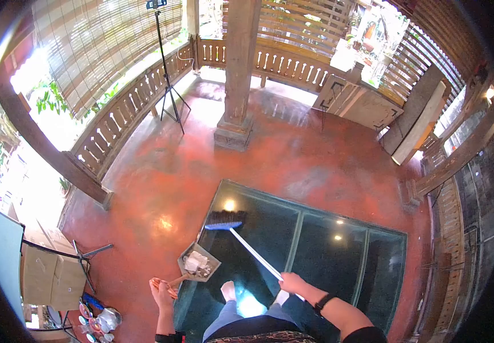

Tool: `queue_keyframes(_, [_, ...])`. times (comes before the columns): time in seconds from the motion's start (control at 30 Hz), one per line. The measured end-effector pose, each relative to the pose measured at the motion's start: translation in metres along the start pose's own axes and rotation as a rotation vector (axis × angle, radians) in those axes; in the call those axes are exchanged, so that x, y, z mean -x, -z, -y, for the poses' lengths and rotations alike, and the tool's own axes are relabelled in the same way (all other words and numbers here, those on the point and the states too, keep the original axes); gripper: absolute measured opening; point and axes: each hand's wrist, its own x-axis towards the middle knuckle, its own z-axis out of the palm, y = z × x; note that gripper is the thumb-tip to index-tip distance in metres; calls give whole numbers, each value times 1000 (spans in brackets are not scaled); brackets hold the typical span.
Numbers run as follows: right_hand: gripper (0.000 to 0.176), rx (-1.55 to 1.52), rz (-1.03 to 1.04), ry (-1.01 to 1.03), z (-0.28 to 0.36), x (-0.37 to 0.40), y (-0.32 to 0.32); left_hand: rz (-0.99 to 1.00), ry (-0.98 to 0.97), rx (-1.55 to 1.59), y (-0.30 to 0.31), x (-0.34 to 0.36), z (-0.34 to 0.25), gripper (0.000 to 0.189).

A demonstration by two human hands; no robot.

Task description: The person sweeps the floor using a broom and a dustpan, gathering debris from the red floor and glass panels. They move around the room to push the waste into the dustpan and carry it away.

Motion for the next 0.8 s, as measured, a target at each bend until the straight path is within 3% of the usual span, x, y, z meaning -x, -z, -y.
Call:
queue_keyframes(0.03, [27,-46,82,-71,-9,25,5,-24,-10,29,0,4,2,13])
queue_keyframes(0.1, [28,33,85,-12,-51,68,-9,-93,-75,81,2,3,20,11])
queue_keyframes(0.17, [29,-72,260,-141,-73,115,2,-113,-101,83,-3,16,28,11])
queue_keyframes(0.23, [26,-29,259,-53,-110,150,-3,-138,-84,82,-27,40,17,11])
queue_keyframes(0.33, [22,-378,411,-215,-136,199,34,-141,-90,66,-51,64,22,11])
queue_keyframes(0.47, [19,-432,291,-243,-148,243,79,-80,-172,125,-65,87,39,11])
queue_keyframes(0.6, [18,-425,80,-156,-198,211,71,-122,-169,134,-84,111,59,10])
queue_keyframes(0.67, [19,-395,-53,-110,-207,165,67,-151,-181,83,-101,134,58,10])
queue_keyframes(0.7, [20,-260,-185,36,-219,130,57,-169,-184,53,-110,147,57,10])
queue_keyframes(0.77, [20,-265,-252,49,-236,69,43,-124,-101,109,-117,167,63,9])
queue_keyframes(0.8, [20,-241,-252,23,-229,50,48,-112,-153,69,-119,177,67,11])
